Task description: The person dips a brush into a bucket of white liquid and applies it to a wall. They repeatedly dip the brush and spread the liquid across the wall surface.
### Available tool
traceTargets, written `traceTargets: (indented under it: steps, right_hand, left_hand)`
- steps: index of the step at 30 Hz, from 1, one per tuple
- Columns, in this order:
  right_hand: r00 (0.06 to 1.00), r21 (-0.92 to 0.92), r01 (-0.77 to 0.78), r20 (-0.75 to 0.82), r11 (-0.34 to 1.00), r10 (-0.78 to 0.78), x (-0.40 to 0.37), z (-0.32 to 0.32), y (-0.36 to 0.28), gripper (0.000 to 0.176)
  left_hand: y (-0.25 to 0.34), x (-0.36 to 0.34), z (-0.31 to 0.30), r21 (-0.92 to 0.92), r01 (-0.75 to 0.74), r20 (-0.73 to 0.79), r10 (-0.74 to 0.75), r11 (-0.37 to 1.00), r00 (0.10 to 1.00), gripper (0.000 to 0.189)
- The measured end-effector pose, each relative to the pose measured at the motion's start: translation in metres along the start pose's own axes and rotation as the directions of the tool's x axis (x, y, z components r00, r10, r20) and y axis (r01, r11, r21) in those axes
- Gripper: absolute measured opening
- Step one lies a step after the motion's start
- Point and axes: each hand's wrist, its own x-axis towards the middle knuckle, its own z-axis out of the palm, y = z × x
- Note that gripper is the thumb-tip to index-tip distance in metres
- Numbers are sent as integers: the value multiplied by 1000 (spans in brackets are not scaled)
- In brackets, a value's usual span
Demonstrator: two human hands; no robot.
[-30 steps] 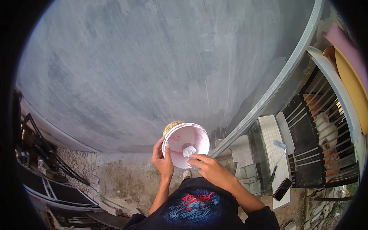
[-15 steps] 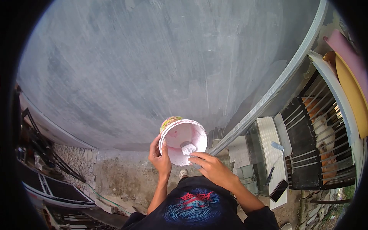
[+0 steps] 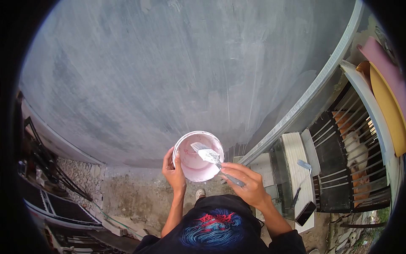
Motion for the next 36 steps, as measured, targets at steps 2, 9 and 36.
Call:
traceTargets:
  steps: [2, 9, 36]
  right_hand:
    - [994, 79, -11, -111, 997, 19, -2, -5, 8, 26]
    - [745, 572, -147, -473, 807, 471, -1, -16, 21, 18]
    - [565, 801, -279, -308, 529, 765, -15, -11, 73, 22]
  left_hand:
    - [-3, 1, 1, -34, 25, -18, -26, 999, 1000, 31]
    - [-3, 4, 4, -58, 27, -13, -28, 998, 1000, 31]
    - [-11, 5, 16, -114, 119, 40, -115, 986, 993, 32]
